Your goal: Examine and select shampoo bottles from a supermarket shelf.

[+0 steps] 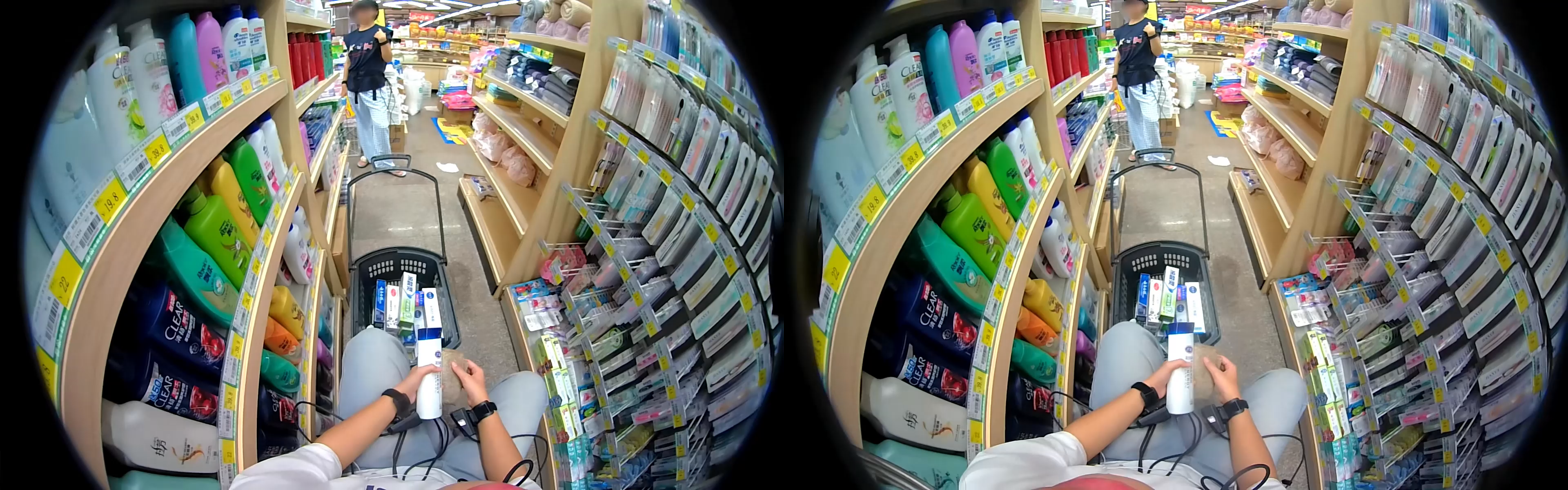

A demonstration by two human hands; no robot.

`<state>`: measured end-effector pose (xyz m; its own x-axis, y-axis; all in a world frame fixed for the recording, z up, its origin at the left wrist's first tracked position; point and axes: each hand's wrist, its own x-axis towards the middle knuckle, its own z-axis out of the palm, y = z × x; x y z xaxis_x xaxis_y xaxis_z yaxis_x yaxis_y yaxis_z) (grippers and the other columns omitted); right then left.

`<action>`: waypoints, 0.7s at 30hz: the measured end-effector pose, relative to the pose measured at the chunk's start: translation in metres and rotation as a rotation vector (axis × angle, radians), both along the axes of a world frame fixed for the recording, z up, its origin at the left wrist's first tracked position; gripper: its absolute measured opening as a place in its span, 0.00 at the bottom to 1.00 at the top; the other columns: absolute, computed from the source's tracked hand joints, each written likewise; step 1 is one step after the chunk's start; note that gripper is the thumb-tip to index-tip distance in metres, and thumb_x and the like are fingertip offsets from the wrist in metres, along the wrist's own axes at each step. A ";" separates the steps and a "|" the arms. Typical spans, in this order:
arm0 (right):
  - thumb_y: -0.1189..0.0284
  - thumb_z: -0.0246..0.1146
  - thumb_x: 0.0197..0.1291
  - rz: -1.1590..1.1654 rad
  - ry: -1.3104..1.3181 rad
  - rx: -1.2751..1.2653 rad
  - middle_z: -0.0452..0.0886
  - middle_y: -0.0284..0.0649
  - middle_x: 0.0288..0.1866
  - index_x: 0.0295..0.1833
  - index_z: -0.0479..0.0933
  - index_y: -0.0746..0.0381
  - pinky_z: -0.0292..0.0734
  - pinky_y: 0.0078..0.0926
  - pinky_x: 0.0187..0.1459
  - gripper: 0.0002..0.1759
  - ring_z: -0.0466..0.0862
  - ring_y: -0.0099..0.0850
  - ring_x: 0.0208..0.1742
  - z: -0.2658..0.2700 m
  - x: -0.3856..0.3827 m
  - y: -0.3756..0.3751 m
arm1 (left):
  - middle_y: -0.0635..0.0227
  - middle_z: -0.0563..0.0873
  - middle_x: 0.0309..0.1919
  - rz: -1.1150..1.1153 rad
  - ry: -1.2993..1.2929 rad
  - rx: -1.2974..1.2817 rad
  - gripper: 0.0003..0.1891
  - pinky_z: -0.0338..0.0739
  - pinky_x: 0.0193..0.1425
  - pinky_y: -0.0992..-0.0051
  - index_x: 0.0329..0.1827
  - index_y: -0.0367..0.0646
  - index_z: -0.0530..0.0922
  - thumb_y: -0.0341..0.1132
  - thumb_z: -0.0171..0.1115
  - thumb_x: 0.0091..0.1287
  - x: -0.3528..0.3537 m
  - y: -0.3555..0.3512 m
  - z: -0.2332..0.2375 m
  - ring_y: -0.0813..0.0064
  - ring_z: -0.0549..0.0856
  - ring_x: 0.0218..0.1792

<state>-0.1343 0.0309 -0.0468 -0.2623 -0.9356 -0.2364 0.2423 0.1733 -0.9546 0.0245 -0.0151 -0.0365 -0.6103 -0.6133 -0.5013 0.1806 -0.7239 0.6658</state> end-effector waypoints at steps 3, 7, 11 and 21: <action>0.70 0.62 0.57 0.045 -0.050 0.032 0.81 0.36 0.38 0.47 0.75 0.66 0.74 0.18 0.35 0.14 0.79 0.21 0.35 0.005 0.001 0.003 | 0.62 0.78 0.28 0.078 0.018 0.064 0.20 0.78 0.32 0.70 0.45 0.40 0.68 0.42 0.60 0.54 0.001 0.000 0.004 0.68 0.81 0.27; 0.72 0.62 0.56 0.082 -0.004 0.019 0.81 0.34 0.36 0.46 0.75 0.66 0.73 0.17 0.34 0.13 0.79 0.20 0.34 -0.006 -0.002 0.001 | 0.61 0.77 0.28 0.091 0.015 0.085 0.21 0.78 0.32 0.69 0.46 0.40 0.68 0.42 0.60 0.53 0.001 -0.001 0.003 0.67 0.81 0.27; 0.73 0.63 0.55 0.057 -0.010 -0.002 0.81 0.34 0.35 0.45 0.76 0.66 0.72 0.16 0.32 0.13 0.79 0.19 0.32 -0.011 -0.001 0.001 | 0.61 0.77 0.28 0.104 -0.008 0.064 0.22 0.78 0.31 0.68 0.46 0.39 0.67 0.42 0.60 0.53 0.000 -0.001 -0.002 0.67 0.81 0.27; 0.73 0.64 0.54 0.063 0.027 -0.011 0.81 0.34 0.33 0.44 0.76 0.66 0.71 0.15 0.30 0.12 0.78 0.18 0.30 -0.004 0.001 0.000 | 0.61 0.76 0.28 0.107 -0.019 0.081 0.21 0.77 0.29 0.68 0.44 0.39 0.67 0.41 0.60 0.53 0.000 -0.004 -0.004 0.67 0.80 0.25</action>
<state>-0.1332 0.0304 -0.0510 -0.2092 -0.9528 -0.2199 0.2057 0.1769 -0.9625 0.0246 -0.0192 -0.0407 -0.5334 -0.6314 -0.5629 0.2477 -0.7528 0.6098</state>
